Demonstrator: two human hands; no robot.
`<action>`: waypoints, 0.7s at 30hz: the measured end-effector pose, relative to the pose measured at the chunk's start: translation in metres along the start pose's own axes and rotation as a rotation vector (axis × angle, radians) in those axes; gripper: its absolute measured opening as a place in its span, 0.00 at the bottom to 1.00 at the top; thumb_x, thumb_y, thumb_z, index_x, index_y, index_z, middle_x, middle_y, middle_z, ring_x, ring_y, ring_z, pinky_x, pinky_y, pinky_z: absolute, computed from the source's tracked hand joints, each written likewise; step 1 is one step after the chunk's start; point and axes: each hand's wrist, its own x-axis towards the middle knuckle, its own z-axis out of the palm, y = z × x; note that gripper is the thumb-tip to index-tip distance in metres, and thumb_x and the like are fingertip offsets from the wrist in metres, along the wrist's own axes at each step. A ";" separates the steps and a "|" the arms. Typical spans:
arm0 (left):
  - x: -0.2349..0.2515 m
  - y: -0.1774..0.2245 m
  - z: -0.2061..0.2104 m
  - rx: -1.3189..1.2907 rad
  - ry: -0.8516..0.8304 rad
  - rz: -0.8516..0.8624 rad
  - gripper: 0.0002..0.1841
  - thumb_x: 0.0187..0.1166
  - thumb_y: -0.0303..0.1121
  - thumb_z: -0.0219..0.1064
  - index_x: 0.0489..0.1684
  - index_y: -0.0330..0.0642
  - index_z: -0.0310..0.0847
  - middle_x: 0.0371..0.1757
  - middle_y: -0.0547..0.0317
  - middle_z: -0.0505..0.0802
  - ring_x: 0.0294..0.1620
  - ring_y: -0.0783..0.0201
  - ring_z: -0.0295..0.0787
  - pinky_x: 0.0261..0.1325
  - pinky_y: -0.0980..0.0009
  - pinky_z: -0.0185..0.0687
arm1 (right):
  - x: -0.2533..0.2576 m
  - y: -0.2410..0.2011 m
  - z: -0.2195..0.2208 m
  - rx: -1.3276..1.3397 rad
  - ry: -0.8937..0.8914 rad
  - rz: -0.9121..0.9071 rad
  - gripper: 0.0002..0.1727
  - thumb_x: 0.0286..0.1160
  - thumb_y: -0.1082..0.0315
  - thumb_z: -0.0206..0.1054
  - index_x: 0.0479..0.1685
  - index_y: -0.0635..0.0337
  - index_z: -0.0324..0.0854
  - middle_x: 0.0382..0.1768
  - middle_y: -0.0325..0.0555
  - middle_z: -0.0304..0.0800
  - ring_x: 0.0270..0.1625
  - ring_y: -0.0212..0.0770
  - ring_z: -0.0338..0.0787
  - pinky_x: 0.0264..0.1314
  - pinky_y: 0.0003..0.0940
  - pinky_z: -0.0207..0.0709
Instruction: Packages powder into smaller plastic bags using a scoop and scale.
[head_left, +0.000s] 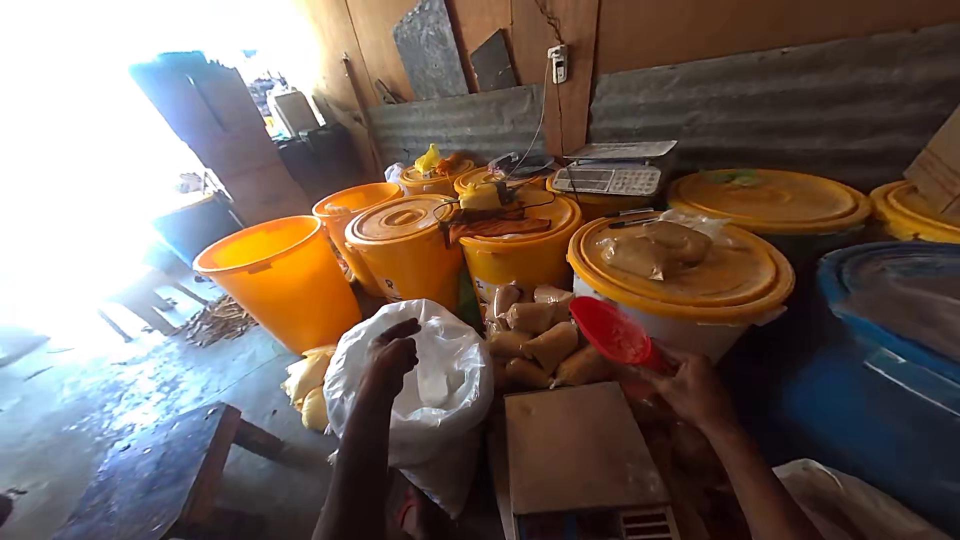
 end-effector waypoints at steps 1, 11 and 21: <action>0.000 0.008 0.003 0.016 -0.019 -0.007 0.25 0.73 0.15 0.54 0.67 0.40 0.84 0.54 0.54 0.93 0.17 0.73 0.70 0.18 0.76 0.64 | 0.000 0.007 -0.004 -0.026 -0.007 0.012 0.26 0.64 0.67 0.83 0.65 0.60 0.88 0.53 0.54 0.95 0.56 0.48 0.95 0.67 0.53 0.84; -0.066 0.162 0.022 0.237 -0.455 0.377 0.24 0.82 0.24 0.47 0.71 0.51 0.82 0.66 0.69 0.90 0.29 0.82 0.79 0.27 0.85 0.73 | 0.002 0.033 -0.039 -0.099 0.009 0.140 0.25 0.68 0.66 0.80 0.66 0.62 0.87 0.56 0.60 0.93 0.60 0.55 0.92 0.70 0.58 0.79; -0.039 0.085 0.068 0.169 -0.619 0.150 0.25 0.85 0.23 0.44 0.78 0.48 0.76 0.67 0.62 0.90 0.21 0.80 0.73 0.23 0.83 0.67 | 0.003 0.029 -0.048 -0.018 0.025 0.166 0.25 0.69 0.65 0.80 0.66 0.62 0.86 0.56 0.57 0.93 0.60 0.51 0.93 0.70 0.52 0.81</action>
